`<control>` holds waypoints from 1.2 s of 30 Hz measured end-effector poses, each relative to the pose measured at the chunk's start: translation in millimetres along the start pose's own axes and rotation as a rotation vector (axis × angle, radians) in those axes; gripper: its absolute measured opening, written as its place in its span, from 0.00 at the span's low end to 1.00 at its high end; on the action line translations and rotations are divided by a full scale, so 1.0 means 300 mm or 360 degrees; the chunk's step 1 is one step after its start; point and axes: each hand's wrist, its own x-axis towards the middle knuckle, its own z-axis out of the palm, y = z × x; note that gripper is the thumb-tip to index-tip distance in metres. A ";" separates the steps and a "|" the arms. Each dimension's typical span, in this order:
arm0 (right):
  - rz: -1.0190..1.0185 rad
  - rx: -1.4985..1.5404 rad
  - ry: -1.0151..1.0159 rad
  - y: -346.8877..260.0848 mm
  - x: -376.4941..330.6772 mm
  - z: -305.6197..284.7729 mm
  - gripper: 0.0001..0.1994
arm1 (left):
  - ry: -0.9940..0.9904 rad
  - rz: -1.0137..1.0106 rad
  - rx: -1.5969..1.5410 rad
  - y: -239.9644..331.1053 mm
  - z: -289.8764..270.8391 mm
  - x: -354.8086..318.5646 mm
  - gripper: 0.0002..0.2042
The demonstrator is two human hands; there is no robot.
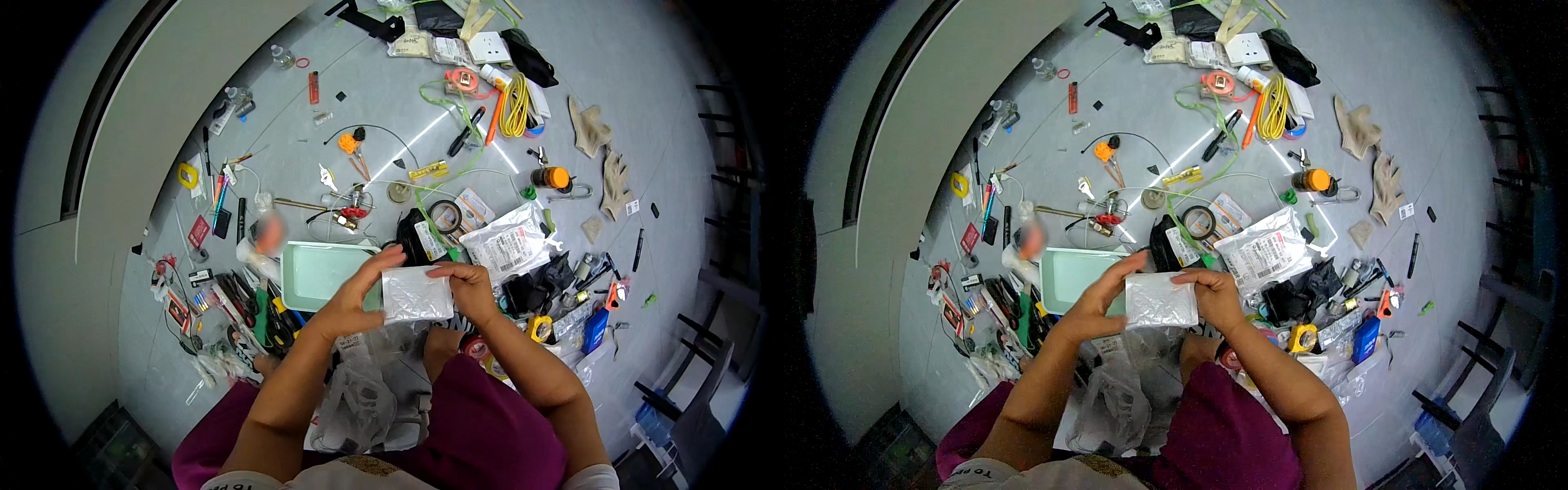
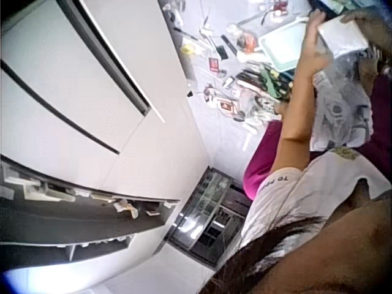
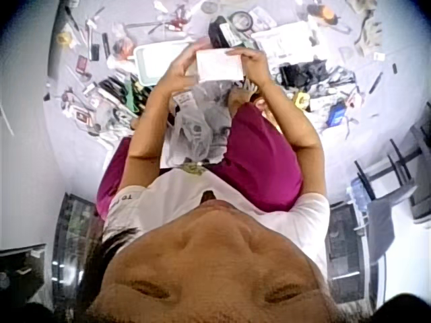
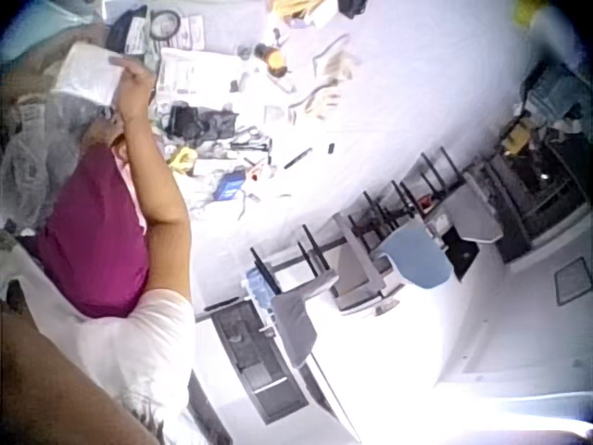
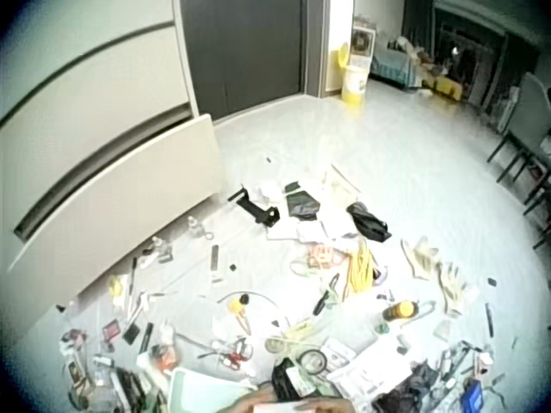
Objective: The person picks up various small mechanical items and household supplies spread across a tiled floor, handles them by hand to examine them, and places some into a plastic tray.
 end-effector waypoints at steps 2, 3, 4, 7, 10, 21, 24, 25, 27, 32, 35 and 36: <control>0.0127 -0.0069 0.0019 -0.007 0.002 0.001 0.19 | -0.0248 -0.0031 0.0743 0.049 0.023 -0.009 0.40; 0.0156 -0.0141 0.0010 0.009 0.002 -0.002 0.19 | -0.0359 -0.0058 0.1099 0.049 0.054 -0.017 0.42; 0.0135 -0.0155 -0.0017 0.025 0.002 -0.001 0.19 | -0.0300 -0.0013 0.1073 0.023 0.064 -0.030 0.43; 0.0134 -0.0192 -0.0054 0.058 -0.009 0.009 0.18 | -0.0164 -0.0249 0.0901 -0.015 0.080 -0.040 0.45; 0.0327 -0.0149 -0.0024 0.056 -0.012 0.015 0.17 | -0.0111 -0.0269 0.1460 -0.015 0.140 -0.030 0.43; 0.0194 -0.0051 -0.0080 0.095 -0.033 -0.034 0.16 | 0.0100 -0.0524 0.0805 -0.124 0.122 0.005 0.24; 0.0192 -0.0021 -0.0247 0.028 -0.016 -0.061 0.15 | 0.0055 -0.0585 0.0862 -0.110 0.115 0.037 0.17; 0.0247 0.0028 -0.0331 0.015 -0.009 -0.078 0.16 | 0.0055 -0.0551 0.0995 -0.101 0.124 0.049 0.15; 0.0189 0.0075 -0.0493 0.053 -0.003 -0.075 0.22 | 0.0061 -0.0477 0.1258 -0.078 0.143 0.071 0.10; 0.0029 -0.0859 -0.0426 0.062 -0.022 -0.055 0.17 | -0.0057 -0.0277 0.1710 -0.192 0.204 0.081 0.06; 0.0114 -0.0460 0.0240 0.076 0.005 -0.122 0.09 | -0.0020 -0.0212 0.2079 -0.228 0.220 0.112 0.09; -0.0061 -0.0499 0.0595 0.060 0.026 -0.166 0.09 | -0.0002 -0.0233 0.2164 -0.215 0.225 0.116 0.09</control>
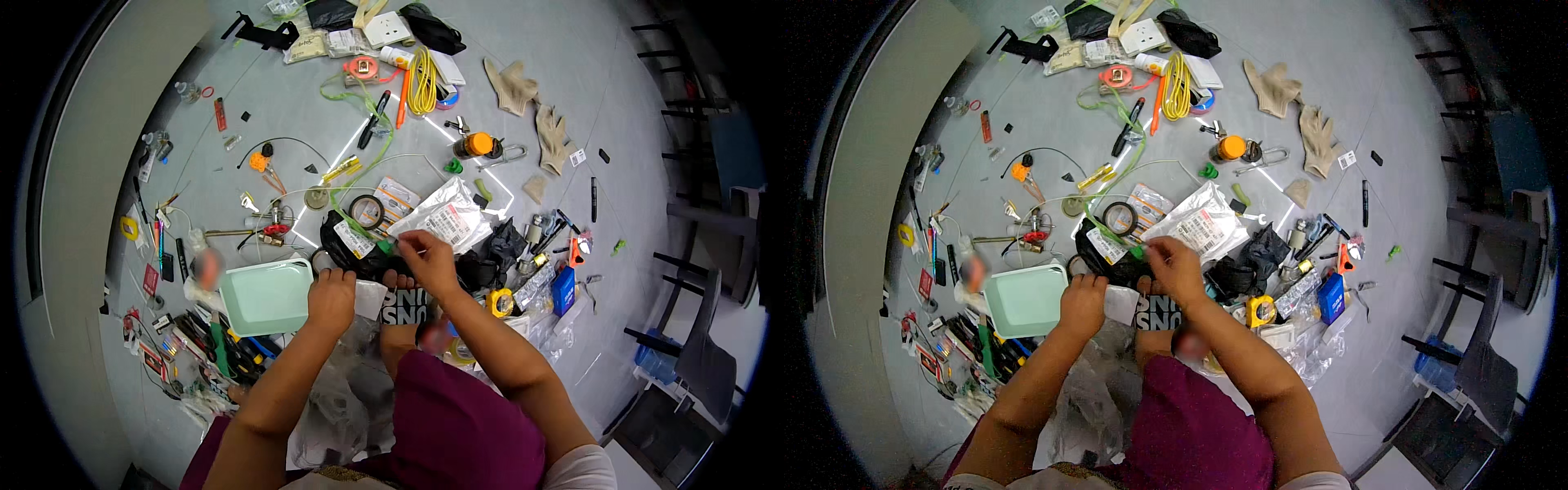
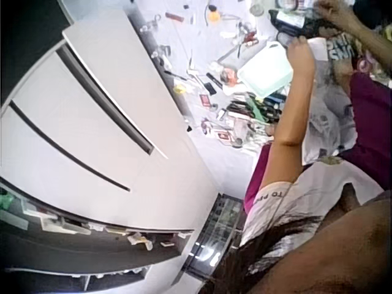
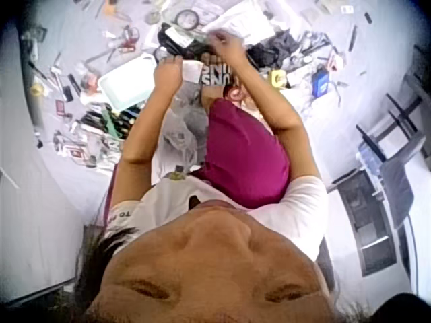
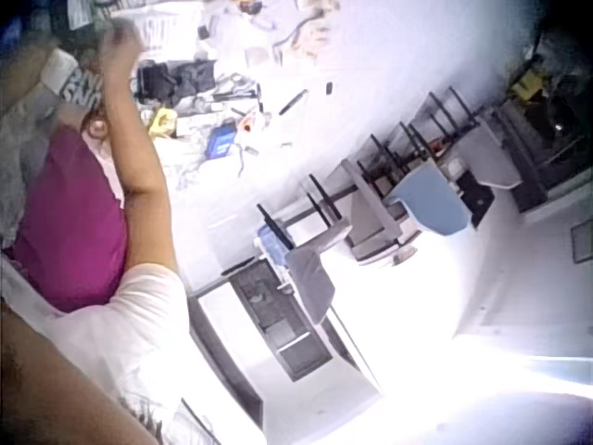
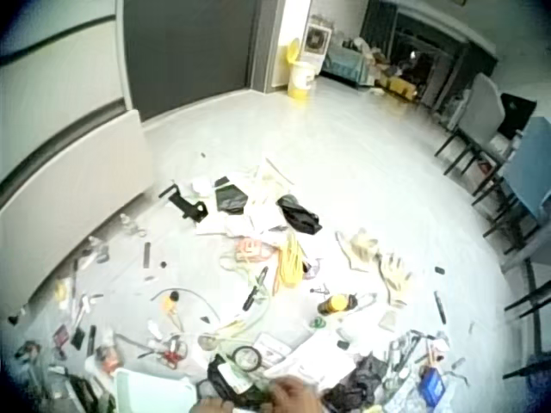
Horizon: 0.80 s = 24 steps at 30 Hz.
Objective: The person picks up various small mechanical items and household supplies spread across a tiled floor, handles them by hand to examine them, and places some into a plastic tray.
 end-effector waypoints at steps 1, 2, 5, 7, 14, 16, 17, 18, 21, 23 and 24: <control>-0.0072 -0.0278 0.0359 0.030 0.035 -0.047 0.10 | 0.0003 -0.0021 -0.0046 0.013 -0.035 0.009 0.11; 0.0011 -0.0382 0.0534 0.024 0.065 -0.106 0.12 | 0.0003 -0.0044 -0.0097 0.023 -0.075 0.019 0.13; -0.0454 -0.1241 0.0833 0.083 0.152 -0.270 0.19 | 0.0251 -0.0026 -0.0443 0.053 -0.133 0.043 0.15; 0.0153 -0.1014 0.0536 0.115 0.153 -0.319 0.16 | 0.0351 -0.0019 -0.0698 0.084 -0.159 0.068 0.12; -0.0854 -0.1304 0.0214 -0.202 -0.043 -0.175 0.06 | 0.0007 -0.0460 -0.2352 0.201 -0.205 0.133 0.11; -0.0989 -0.1325 0.0083 -0.225 -0.105 -0.125 0.08 | -0.0019 -0.0564 -0.2516 0.229 -0.249 0.141 0.14; -0.1092 -0.1361 0.0050 -0.243 -0.126 -0.114 0.09 | -0.0027 -0.0585 -0.2193 0.232 -0.250 0.145 0.15; -0.1125 -0.1344 0.0042 -0.249 -0.133 -0.112 0.08 | -0.0059 -0.0655 -0.2240 0.236 -0.253 0.148 0.15; -0.1189 -0.1270 -0.0059 -0.248 -0.126 -0.098 0.07 | -0.0068 -0.0775 -0.2263 0.210 -0.226 0.151 0.14; -0.1169 -0.1199 -0.0178 -0.233 -0.120 -0.101 0.07 | 0.0042 -0.0699 -0.2117 0.187 -0.175 0.146 0.12; -0.1141 -0.1158 -0.0199 -0.216 -0.118 -0.099 0.07 | 0.0142 -0.0604 -0.1980 0.175 -0.141 0.143 0.11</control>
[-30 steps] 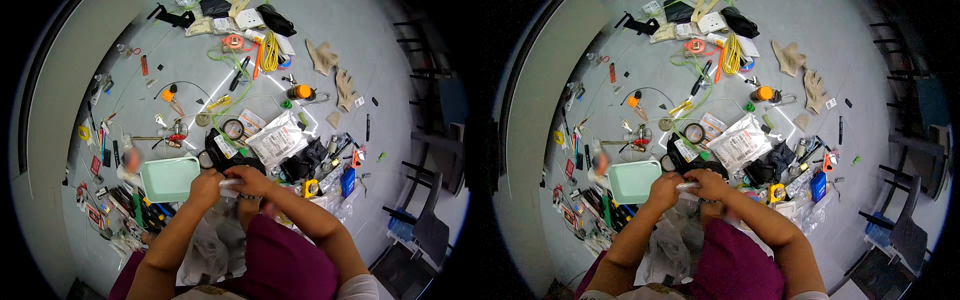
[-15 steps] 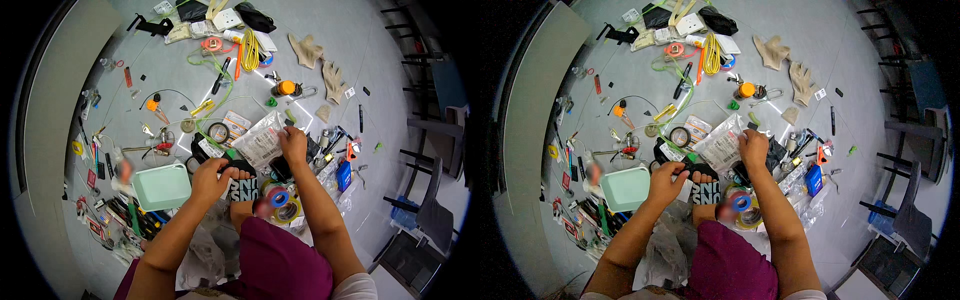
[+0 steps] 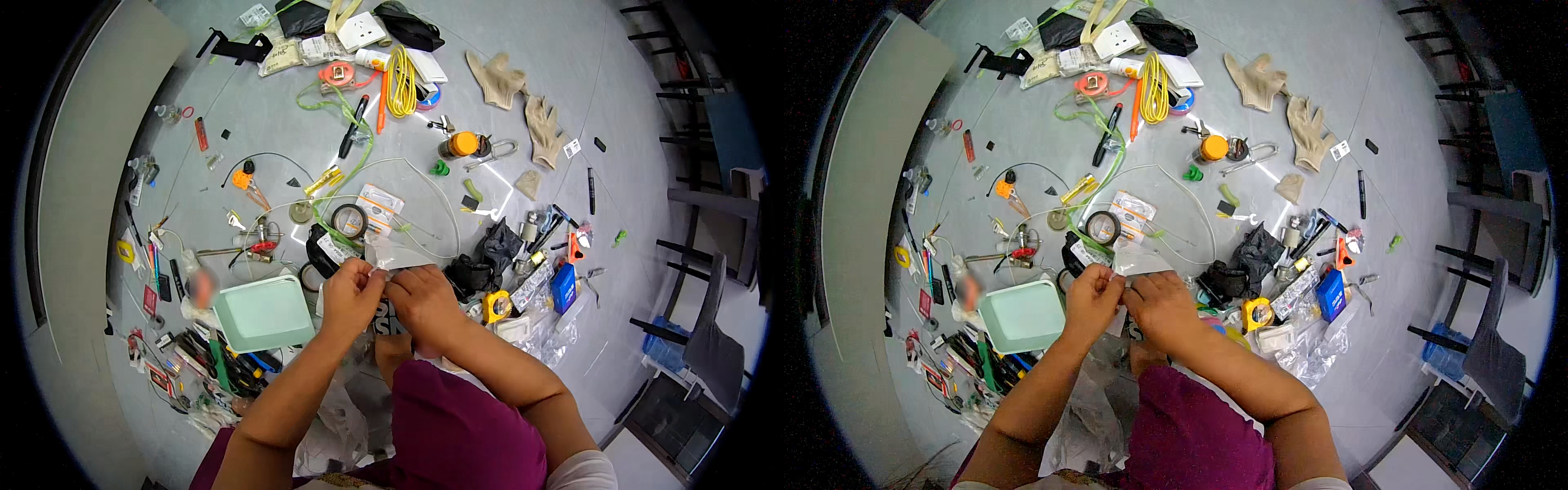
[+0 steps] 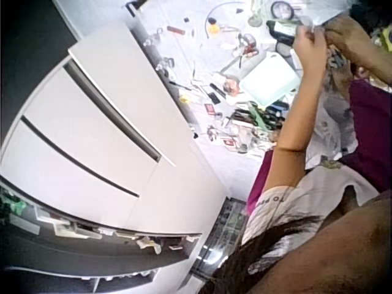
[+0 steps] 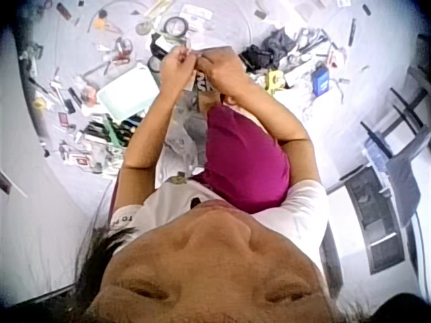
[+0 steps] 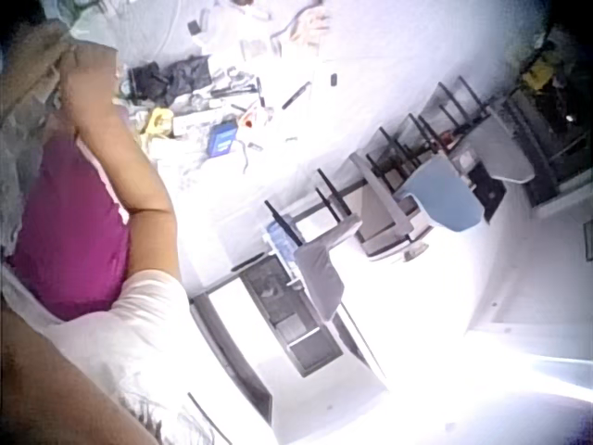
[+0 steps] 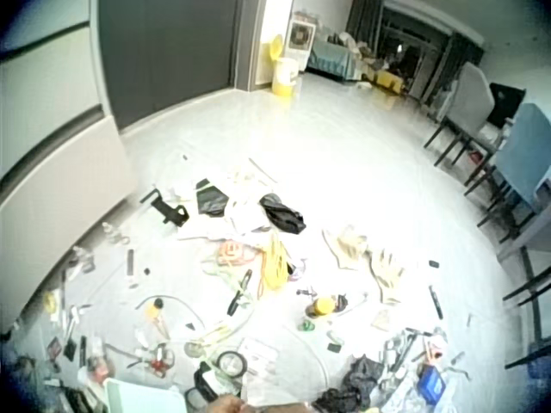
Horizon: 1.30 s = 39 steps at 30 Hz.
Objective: The person picks up various small mechanical items and household supplies spread across a tiled floor, handles them by hand to examine them, and places some into a plastic tray.
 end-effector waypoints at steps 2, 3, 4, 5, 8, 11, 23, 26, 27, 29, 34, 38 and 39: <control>-0.0057 0.0120 0.0003 0.018 0.011 -0.010 0.07 | 0.0059 0.0098 0.0084 0.008 0.006 0.004 0.06; -0.0085 0.0180 0.0005 0.030 0.022 -0.020 0.07 | 0.0010 0.0049 0.0028 0.022 0.001 0.005 0.05; -0.0159 0.0409 -0.0128 0.062 0.056 -0.053 0.06 | -0.0035 0.0004 -0.0023 0.033 -0.007 0.007 0.05; 0.0044 0.0648 0.0012 0.083 0.079 -0.089 0.05 | -0.0086 -0.0041 -0.0080 0.041 -0.013 0.011 0.04; 0.0845 0.1228 0.0557 0.218 0.118 -0.146 0.05 | -0.0229 -0.0084 -0.0371 0.103 -0.004 -0.009 0.04; 0.1512 0.0809 0.1085 0.649 0.100 -0.022 0.09 | -0.0228 -0.0115 -0.0505 0.148 0.017 -0.021 0.03; 0.1969 0.0031 0.0270 0.950 0.298 0.027 0.16 | -0.0362 -0.0246 -0.0560 0.191 0.029 0.015 0.03; 0.1874 0.0079 0.0353 0.933 0.235 0.031 0.10 | -0.0386 -0.0278 -0.0609 0.178 0.042 0.011 0.03; 0.1842 0.0118 0.0400 0.918 0.213 0.028 0.10 | -0.0392 -0.0291 -0.0642 0.171 0.044 0.011 0.03; 0.1840 0.0230 0.0484 0.916 0.149 0.022 0.10 | -0.0391 -0.0294 -0.0631 0.166 0.058 0.013 0.04; 0.1755 0.0958 0.0785 0.735 0.056 -0.090 0.08 | -0.0350 -0.0404 -0.0666 0.138 0.103 0.009 0.06; 0.1523 0.1313 0.1038 0.440 0.045 -0.224 0.06 | -0.0290 -0.0519 -0.0706 0.097 0.125 0.012 0.07; 0.1520 0.1266 0.1053 0.374 0.046 -0.238 0.06 | -0.0277 -0.0549 -0.0716 0.092 0.131 0.013 0.07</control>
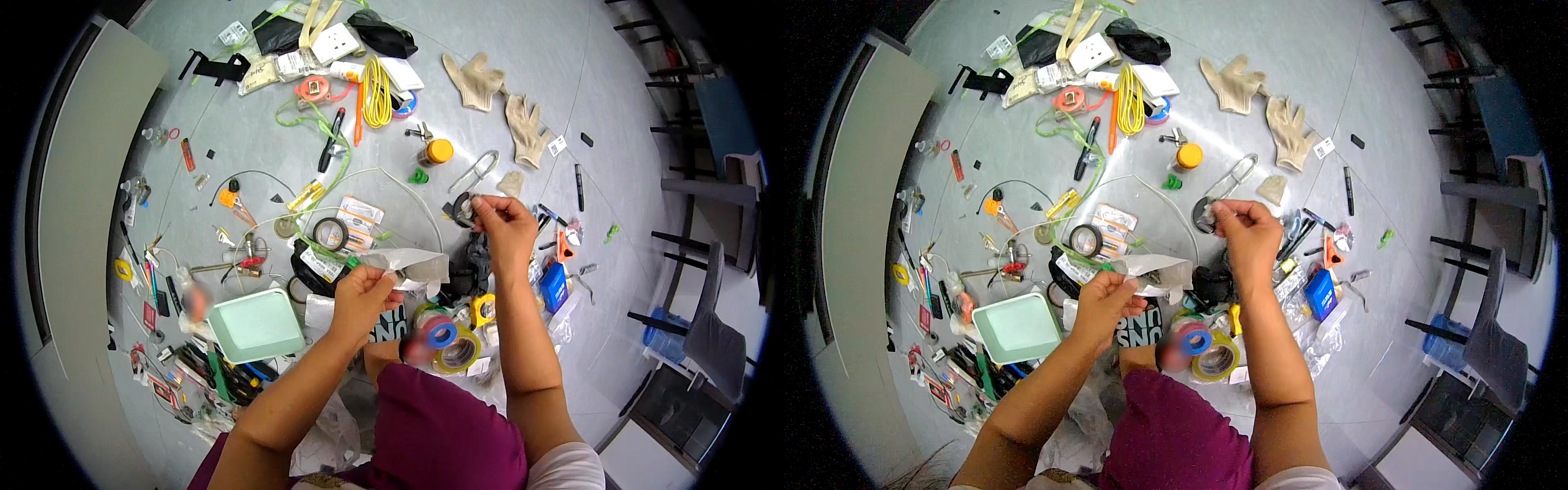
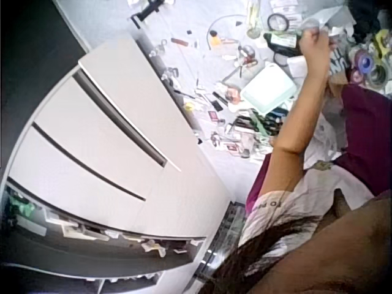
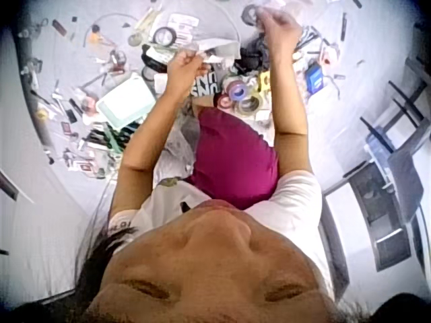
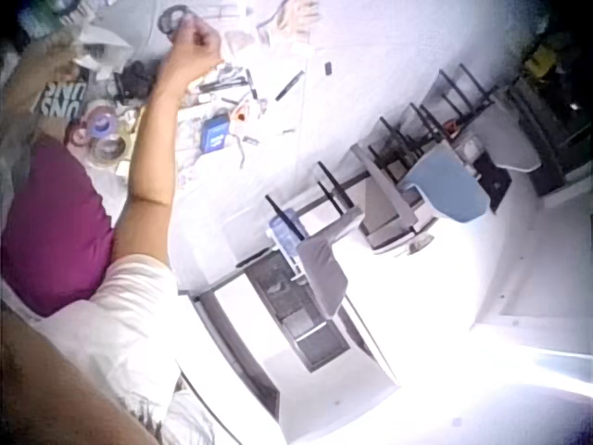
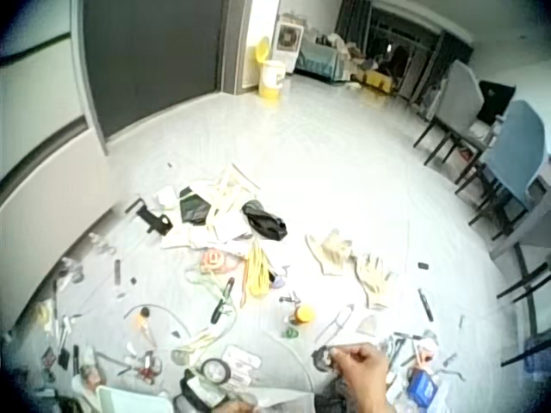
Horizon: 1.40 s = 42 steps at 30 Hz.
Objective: The person picks up various small mechanical items and household supplies spread across a tiled floor, handles them by hand to examine them, and places some into a plastic tray.
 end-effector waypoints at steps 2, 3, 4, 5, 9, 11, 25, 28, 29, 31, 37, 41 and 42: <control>0.0008 0.0101 -0.0060 -0.031 -0.094 0.030 0.05 | 0.0005 -0.0015 -0.0067 -0.013 -0.001 0.006 0.07; -0.0008 0.0186 -0.0104 -0.030 -0.131 0.054 0.04 | 0.0011 -0.0022 -0.0101 -0.019 -0.006 0.010 0.07; -0.0033 0.0273 -0.0148 -0.028 -0.160 0.069 0.04 | -0.0012 -0.0016 -0.0097 -0.025 -0.008 0.017 0.07; -0.0075 0.0267 -0.0202 -0.008 -0.182 0.075 0.04 | -0.0010 -0.0009 -0.0139 -0.023 -0.006 0.016 0.08; 0.0179 0.0507 -0.0295 0.050 -0.269 0.095 0.06 | 0.0030 -0.0011 -0.0217 -0.013 -0.007 0.022 0.07; 0.0330 0.0566 -0.0313 0.072 -0.296 0.096 0.06 | 0.0014 0.0008 -0.0215 -0.009 -0.009 0.028 0.07; -0.0225 -0.1125 -0.0327 0.415 0.088 0.172 0.11 | -0.0002 0.0057 -0.0008 -0.081 -0.082 -0.047 0.04; -0.0453 -0.1529 -0.0263 0.458 0.108 0.230 0.13 | 0.0011 0.0008 -0.0028 -0.070 -0.084 -0.054 0.04; -0.0306 -0.1421 -0.0235 0.469 0.128 0.238 0.15 | 0.0018 -0.0003 -0.0024 -0.064 -0.083 -0.054 0.04; 0.0079 -0.1082 -0.0164 0.466 0.158 0.221 0.15 | -0.0003 -0.0013 -0.0049 -0.064 -0.093 -0.047 0.04; -0.0079 -0.1212 -0.0151 0.411 0.137 0.165 0.15 | -0.0009 -0.0026 -0.0007 -0.044 -0.104 -0.032 0.04; -0.0048 -0.1146 -0.0193 0.445 0.150 0.129 0.11 | -0.0026 -0.0028 0.0006 -0.041 -0.102 -0.026 0.05; -0.0093 -0.1186 -0.0182 0.447 0.149 0.128 0.10 | -0.0025 -0.0032 0.0009 -0.040 -0.101 -0.026 0.05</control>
